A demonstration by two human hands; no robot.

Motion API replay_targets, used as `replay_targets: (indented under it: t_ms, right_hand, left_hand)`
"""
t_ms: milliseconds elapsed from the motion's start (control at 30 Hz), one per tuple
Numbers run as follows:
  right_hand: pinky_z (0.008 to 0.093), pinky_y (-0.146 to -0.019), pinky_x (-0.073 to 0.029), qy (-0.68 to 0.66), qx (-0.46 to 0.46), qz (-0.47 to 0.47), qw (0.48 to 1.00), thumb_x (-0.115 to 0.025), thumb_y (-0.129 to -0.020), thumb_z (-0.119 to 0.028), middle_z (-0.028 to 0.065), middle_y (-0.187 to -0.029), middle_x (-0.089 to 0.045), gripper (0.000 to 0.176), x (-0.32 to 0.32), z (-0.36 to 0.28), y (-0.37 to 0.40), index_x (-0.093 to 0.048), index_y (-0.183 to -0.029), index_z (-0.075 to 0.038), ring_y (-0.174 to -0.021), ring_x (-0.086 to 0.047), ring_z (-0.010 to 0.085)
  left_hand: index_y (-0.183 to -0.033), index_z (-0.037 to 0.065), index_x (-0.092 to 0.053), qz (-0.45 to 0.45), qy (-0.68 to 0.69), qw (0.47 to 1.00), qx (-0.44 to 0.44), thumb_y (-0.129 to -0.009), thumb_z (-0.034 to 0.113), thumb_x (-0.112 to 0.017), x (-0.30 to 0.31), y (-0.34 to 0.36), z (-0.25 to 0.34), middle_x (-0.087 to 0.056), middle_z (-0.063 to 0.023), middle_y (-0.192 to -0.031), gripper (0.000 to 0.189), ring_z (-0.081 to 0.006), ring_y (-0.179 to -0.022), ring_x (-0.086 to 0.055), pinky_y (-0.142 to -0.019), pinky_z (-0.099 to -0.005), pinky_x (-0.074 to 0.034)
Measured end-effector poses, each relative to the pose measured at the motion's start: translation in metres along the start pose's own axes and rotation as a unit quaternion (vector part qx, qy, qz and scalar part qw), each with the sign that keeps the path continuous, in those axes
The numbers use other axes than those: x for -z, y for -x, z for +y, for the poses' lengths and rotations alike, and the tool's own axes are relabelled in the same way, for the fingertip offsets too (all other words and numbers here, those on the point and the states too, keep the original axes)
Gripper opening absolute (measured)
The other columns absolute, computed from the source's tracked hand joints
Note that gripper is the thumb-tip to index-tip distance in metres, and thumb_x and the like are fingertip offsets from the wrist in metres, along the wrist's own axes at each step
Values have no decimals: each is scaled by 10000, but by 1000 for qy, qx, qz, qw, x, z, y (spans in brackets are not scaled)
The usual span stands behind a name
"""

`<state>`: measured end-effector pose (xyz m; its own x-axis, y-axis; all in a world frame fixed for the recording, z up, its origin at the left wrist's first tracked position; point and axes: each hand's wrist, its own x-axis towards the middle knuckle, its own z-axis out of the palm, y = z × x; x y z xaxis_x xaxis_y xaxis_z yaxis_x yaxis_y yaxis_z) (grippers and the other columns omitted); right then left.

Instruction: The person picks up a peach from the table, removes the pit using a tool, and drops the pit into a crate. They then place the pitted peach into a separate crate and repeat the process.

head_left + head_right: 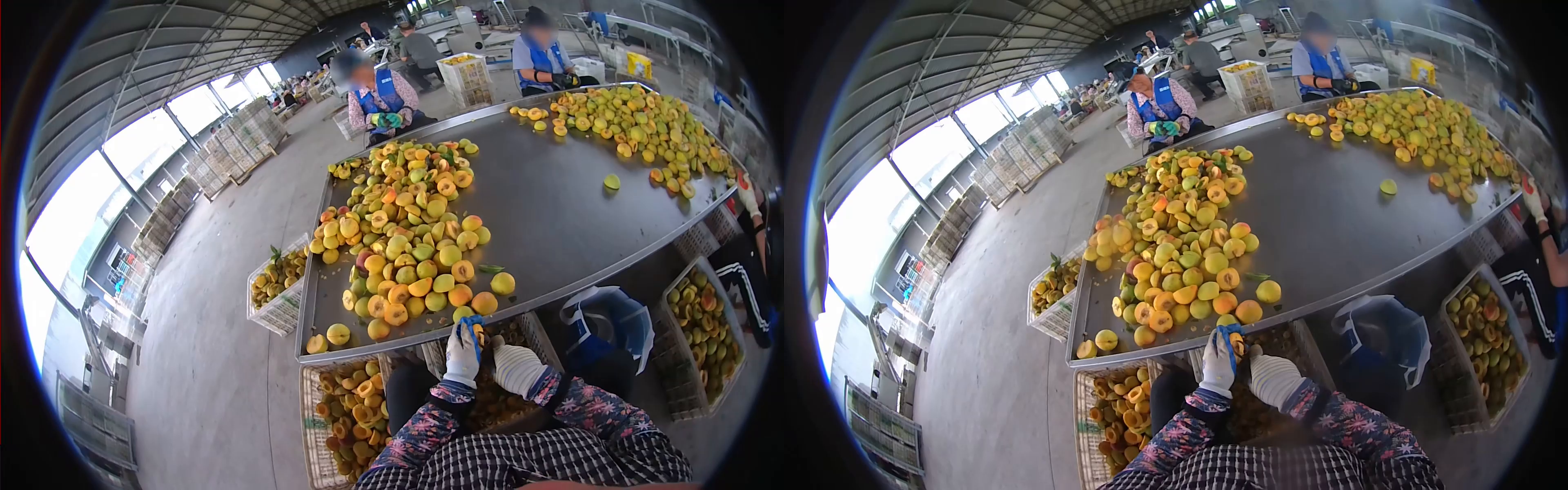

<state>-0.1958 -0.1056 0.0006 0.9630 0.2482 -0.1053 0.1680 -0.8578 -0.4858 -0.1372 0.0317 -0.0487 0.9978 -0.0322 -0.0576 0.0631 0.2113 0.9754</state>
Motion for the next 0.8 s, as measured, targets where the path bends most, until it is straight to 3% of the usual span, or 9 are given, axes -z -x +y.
replay_targets:
  t_ms: [67, 267, 367, 500, 600, 767, 800]
  right_hand:
    - [459, -658, -524, 3, 9, -2, 1000, -543, -851, -211, 229, -778, -653, 497, 0, 1, 2, -445, -1207, 122, -755, -656, 391]
    - [469, -666, -526, -19, 15, -31, 999, -533, -868, -231, 234, -806, -659, 483, 6, -1, 7, -456, -1191, 119, -779, -657, 396]
    - [475, -679, -522, -43, 20, -20, 999, -543, -873, -254, 245, -816, -654, 486, 4, 1, 7, -461, -1177, 117, -782, -650, 407]
    - [480, -675, -514, -63, 46, 18, 997, -565, -875, -276, 259, -818, -642, 486, 10, 5, 6, -471, -1158, 108, -783, -638, 422]
    - [479, -665, -509, -80, 54, 45, 994, -572, -878, -271, 258, -814, -637, 466, 0, 12, 3, -480, -1145, 100, -769, -630, 428]
    - [476, -674, -506, -59, 54, 12, 997, -558, -890, -257, 258, -814, -636, 422, 7, 5, 6, -489, -1125, 87, -772, -624, 431]
    - [476, -679, -504, -50, 44, -5, 998, -557, -891, -254, 259, -817, -635, 415, 13, 1, 8, -490, -1122, 84, -775, -623, 431]
  left_hand:
    - [-1129, 1, -573, -5, -16, 1000, -20, -1042, 318, -425, 5, -4, -6, -632, -55, -1006, 361, -133, -870, -595, -808, -278, -506]
    - [-1170, 9, -572, -86, -84, 990, 73, -1036, 344, -434, 24, -18, -9, -649, -59, -987, 386, -156, -897, -611, -860, -279, -486]
    - [-1252, 2, -536, -24, -227, 973, 29, -1030, 307, -458, 22, -13, 0, -647, -78, -1040, 385, -185, -955, -616, -885, -303, -486]
    - [-1320, 2, -482, -99, -139, 982, -86, -1026, 267, -470, 18, 6, 22, -632, -80, -1096, 395, -182, -987, -611, -890, -305, -484]
    - [-1259, 14, -516, -103, -147, 972, -152, -1027, 263, -471, 16, 3, 19, -628, -72, -1098, 344, -154, -956, -605, -856, -286, -484]
    - [-1063, 22, -587, -62, -110, 991, -35, -1035, 313, -448, 12, 3, 23, -643, -43, -972, 323, -116, -839, -589, -754, -252, -476]
    - [-1029, 25, -591, -61, -195, 975, -81, -1037, 366, -427, 11, 2, 30, -637, -27, -900, 379, -106, -792, -578, -722, -238, -469]
